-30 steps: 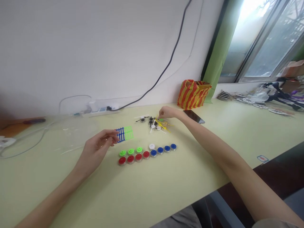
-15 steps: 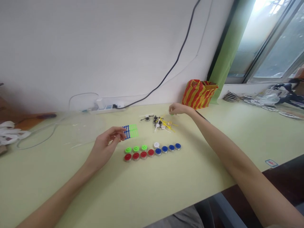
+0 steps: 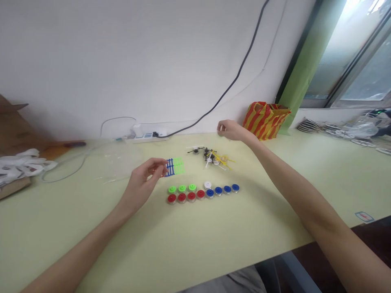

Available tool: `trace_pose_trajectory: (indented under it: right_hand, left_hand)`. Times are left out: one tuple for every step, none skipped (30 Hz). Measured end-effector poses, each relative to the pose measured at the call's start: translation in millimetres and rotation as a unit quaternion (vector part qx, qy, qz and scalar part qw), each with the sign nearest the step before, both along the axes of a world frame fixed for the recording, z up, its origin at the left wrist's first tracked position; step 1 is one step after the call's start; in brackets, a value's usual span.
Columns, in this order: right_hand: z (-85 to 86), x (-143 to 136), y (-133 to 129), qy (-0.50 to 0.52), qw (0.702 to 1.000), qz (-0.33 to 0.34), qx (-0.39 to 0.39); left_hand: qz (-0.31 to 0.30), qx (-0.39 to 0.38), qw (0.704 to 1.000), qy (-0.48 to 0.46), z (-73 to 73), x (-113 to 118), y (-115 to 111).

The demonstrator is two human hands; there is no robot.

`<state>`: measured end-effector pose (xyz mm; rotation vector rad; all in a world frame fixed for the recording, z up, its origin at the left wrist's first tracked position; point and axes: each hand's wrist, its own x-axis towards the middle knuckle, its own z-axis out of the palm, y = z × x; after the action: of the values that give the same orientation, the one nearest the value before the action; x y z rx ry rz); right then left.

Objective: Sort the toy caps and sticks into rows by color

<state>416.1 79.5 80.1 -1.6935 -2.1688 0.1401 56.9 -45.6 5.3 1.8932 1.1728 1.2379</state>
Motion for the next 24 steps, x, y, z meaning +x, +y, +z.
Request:
trace_pose_trajectory:
  right_hand:
    - [1.6,-12,-5,0.052,0.997,0.056,-0.011]
    - [1.3,-27,-11,0.106,0.988,0.115,-0.018]
    - [-1.0,-43,-18,0.159,0.972,0.173,-0.034]
    - [-5.3,-60,-26,0.213,0.949,0.226,-0.047]
    - [-11.1,-77,-35,0.263,0.924,0.27,-0.057]
    - [-18.0,-94,-43,0.297,0.9,0.311,-0.073]
    - [-25.3,-110,-51,0.318,0.876,0.351,-0.094]
    - [-32.2,-123,-59,0.334,0.853,0.384,-0.116]
    - [-38.3,-134,-65,0.352,0.834,0.405,-0.127]
    - [-43.3,-142,-71,0.367,0.824,0.412,-0.131]
    - [-46.8,-147,-75,0.38,0.818,0.411,-0.131]
    - [-49.0,-150,-78,0.391,0.816,0.406,-0.13]
    - [-50.0,-151,-80,0.398,0.816,0.399,-0.129]
    - [-50.2,-151,-81,0.401,0.818,0.392,-0.13]
    - [-49.9,-151,-82,0.401,0.82,0.386,-0.132]
    - [-49.5,-150,-83,0.4,0.823,0.38,-0.135]
    - [-49.0,-150,-83,0.401,0.825,0.374,-0.138]
    - [-48.7,-149,-84,0.403,0.825,0.369,-0.143]
    - [-48.4,-149,-85,0.407,0.824,0.364,-0.152]
    - [-48.1,-149,-86,0.411,0.82,0.361,-0.166]
    - [-47.6,-149,-88,0.413,0.817,0.359,-0.183]
    - [-46.8,-149,-90,0.412,0.814,0.357,-0.202]
    - [-45.5,-149,-92,0.406,0.814,0.353,-0.22]
    - [-43.9,-148,-93,0.399,0.815,0.349,-0.236]
  left_hand:
    - [0.004,-0.002,1.0,0.0,0.6,0,0]
    - [0.005,-0.004,1.0,0.001,1.2,1,0]
    - [0.004,-0.007,1.0,0.002,1.8,2,0]
    - [-0.002,-0.01,1.0,0.003,2.3,2,0]
    - [-0.01,-0.012,1.0,0.004,2.5,3,0]
    - [-0.02,-0.015,1.0,0.006,2.4,4,0]
    - [-0.028,-0.02,0.999,0.01,2.1,4,0]
    - [-0.032,-0.025,0.999,0.014,1.4,4,0]
    - [-0.031,-0.027,0.999,0.015,0.5,4,0]
    - [-0.026,-0.026,0.999,0.015,-0.5,4,0]
    - [-0.019,-0.022,1.0,0.012,-1.4,4,-1]
    - [-0.013,-0.015,1.0,0.004,-2.1,4,-1]
    - [-0.009,-0.006,1.0,-0.005,-2.4,4,-1]
    - [-0.009,0.0,1.0,-0.015,-2.3,4,-2]
    - [-0.012,0.006,1.0,-0.024,-1.7,4,-3]
    - [-0.016,0.011,0.999,-0.028,-0.6,5,-3]
    - [-0.02,0.016,0.999,-0.03,1.0,6,-4]
    - [-0.026,0.021,0.999,-0.03,2.9,7,-6]
    - [-0.033,0.021,0.999,-0.027,4.9,7,-7]
    - [-0.043,0.019,0.999,-0.026,6.9,7,-8]
    - [-0.055,0.012,0.998,-0.026,8.7,7,-8]
    - [-0.067,0.004,0.997,-0.027,10.0,6,-9]
    - [-0.078,-0.003,0.997,-0.029,10.7,5,-9]
    - [-0.087,-0.009,0.996,-0.032,10.8,4,-9]
